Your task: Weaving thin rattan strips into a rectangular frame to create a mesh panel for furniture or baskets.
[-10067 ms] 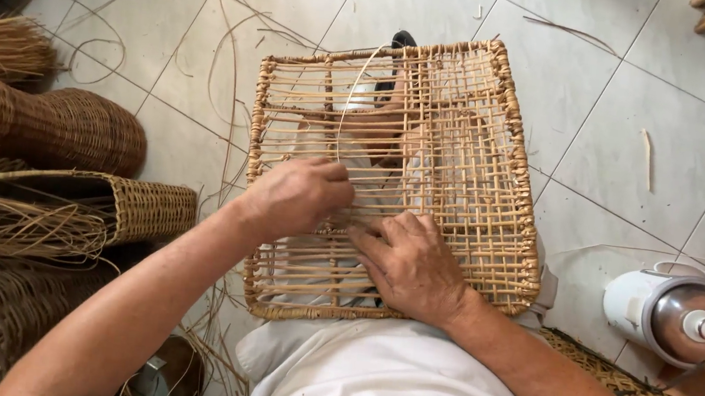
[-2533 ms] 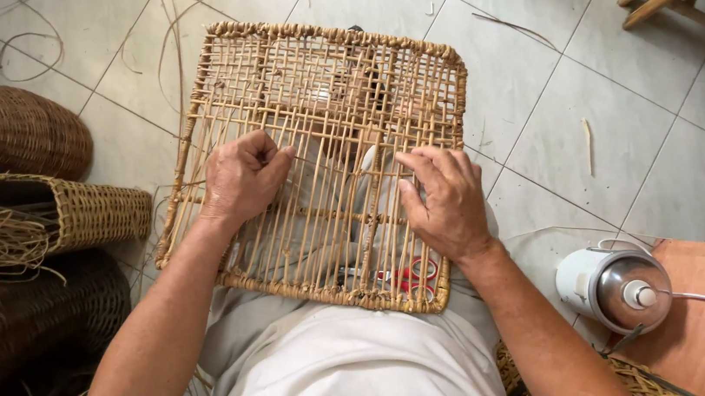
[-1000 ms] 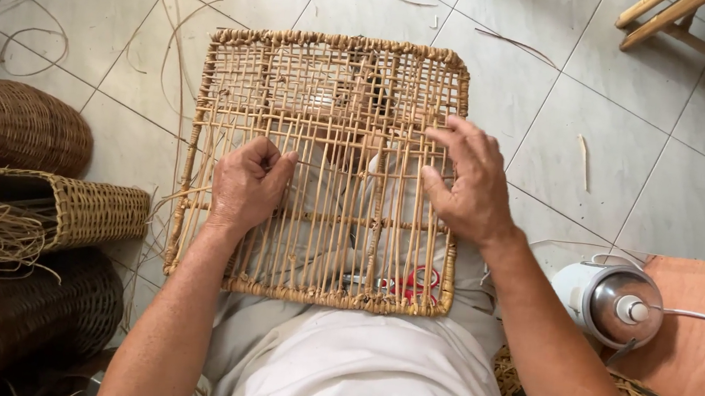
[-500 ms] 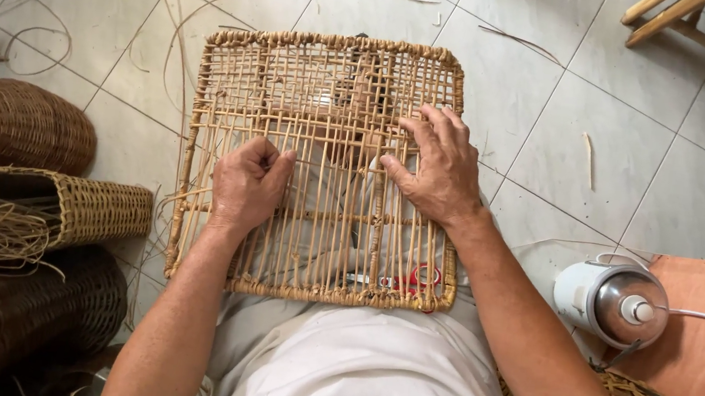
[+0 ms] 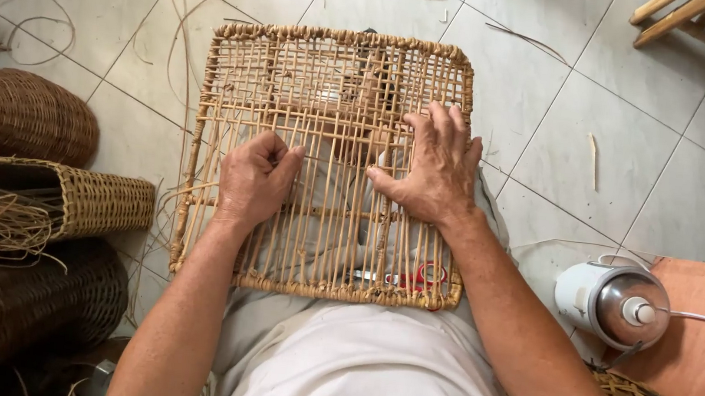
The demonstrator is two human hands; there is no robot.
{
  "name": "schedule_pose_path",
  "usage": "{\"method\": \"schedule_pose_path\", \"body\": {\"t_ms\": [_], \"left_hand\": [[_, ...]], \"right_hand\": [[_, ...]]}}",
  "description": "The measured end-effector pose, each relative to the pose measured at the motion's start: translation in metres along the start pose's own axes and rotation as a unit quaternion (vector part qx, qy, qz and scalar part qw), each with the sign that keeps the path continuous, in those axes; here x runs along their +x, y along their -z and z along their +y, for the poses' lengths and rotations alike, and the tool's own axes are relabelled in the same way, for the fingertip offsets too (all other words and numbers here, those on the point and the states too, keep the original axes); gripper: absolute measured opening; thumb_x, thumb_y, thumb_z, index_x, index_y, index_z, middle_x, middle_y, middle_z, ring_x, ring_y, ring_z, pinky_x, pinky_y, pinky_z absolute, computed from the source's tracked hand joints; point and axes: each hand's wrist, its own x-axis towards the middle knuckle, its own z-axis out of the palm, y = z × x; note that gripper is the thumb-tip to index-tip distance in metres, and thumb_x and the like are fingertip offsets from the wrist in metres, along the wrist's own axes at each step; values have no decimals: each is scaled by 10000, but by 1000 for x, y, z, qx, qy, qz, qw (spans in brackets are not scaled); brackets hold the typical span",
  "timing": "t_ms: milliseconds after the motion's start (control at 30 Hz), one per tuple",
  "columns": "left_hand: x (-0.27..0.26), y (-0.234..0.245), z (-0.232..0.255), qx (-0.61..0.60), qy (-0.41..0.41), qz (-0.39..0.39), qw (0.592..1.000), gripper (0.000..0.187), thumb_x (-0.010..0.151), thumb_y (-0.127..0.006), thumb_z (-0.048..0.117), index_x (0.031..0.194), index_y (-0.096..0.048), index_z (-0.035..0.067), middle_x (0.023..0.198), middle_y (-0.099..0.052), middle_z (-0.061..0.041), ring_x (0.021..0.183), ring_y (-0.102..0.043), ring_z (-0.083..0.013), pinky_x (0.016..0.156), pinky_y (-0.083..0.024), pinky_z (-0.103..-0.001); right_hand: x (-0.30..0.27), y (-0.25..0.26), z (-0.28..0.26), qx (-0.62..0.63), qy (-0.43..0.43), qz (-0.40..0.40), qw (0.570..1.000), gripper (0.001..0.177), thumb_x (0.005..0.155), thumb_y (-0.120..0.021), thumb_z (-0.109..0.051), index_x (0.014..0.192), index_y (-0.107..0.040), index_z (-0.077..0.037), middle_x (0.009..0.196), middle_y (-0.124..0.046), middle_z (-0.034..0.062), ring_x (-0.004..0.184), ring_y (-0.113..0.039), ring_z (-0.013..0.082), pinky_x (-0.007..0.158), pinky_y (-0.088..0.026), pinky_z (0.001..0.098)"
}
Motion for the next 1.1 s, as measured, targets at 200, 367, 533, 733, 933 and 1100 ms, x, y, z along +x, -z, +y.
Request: {"method": "schedule_pose_path", "body": {"t_ms": [200, 367, 533, 733, 933, 1100], "left_hand": [[-2, 2, 6, -5, 0, 0, 1000, 327, 938, -778, 348, 732, -617, 152, 603, -560, -111, 687, -658, -357, 669, -508, -438], [-2, 3, 7, 1, 2, -3, 1000, 337, 933, -779, 361, 737, -612, 143, 609, -562, -128, 706, -656, -389, 681, -512, -462], [-2, 3, 5, 0, -6, 1, 1000, 354, 940, -783, 362, 724, -602, 149, 587, -539, -121, 679, -642, -381, 661, -506, -449], [0, 1, 5, 8, -10, -3, 1000, 338, 937, -795, 358, 736, -612, 156, 593, -541, -114, 681, -643, -354, 664, -506, -431], [5, -3, -2, 1, -10, 5, 1000, 348, 963, -779, 338, 738, -603, 139, 592, -549, -116, 649, -627, -340, 658, -497, -452], [6, -2, -4, 9, -20, 24, 999, 351, 962, -789, 337, 738, -603, 140, 595, -552, -104, 645, -630, -330, 640, -495, -435]], "right_hand": [[-6, 10, 2, 27, 4, -9, 1000, 870, 766, -753, -622, 1462, -499, -164, 1612, -337, 218, 1538, -218, 460, 1116, -177, 848], [-5, 9, 3, 21, 3, 0, 1000, 801, 804, -728, -599, 1453, -526, -174, 1603, -361, 206, 1533, -240, 447, 1111, -207, 836], [-8, 19, 24, 106, 42, 6, 993, 545, 972, -605, -427, 1442, -564, -154, 1573, -413, 249, 1509, -288, 481, 1140, -242, 779], [-17, 22, 20, 77, 19, 23, 997, 701, 870, -748, -464, 1454, -558, -126, 1586, -384, 246, 1519, -242, 506, 1157, -249, 763], [-7, 9, 26, 46, 28, 42, 998, 685, 915, -746, -557, 1434, -586, -140, 1517, -463, 219, 1474, -330, 473, 1151, -321, 694], [-6, 1, 35, 82, 30, 72, 994, 758, 893, -757, -650, 1465, -578, -186, 1490, -503, 158, 1458, -379, 430, 1160, -343, 636]]}}
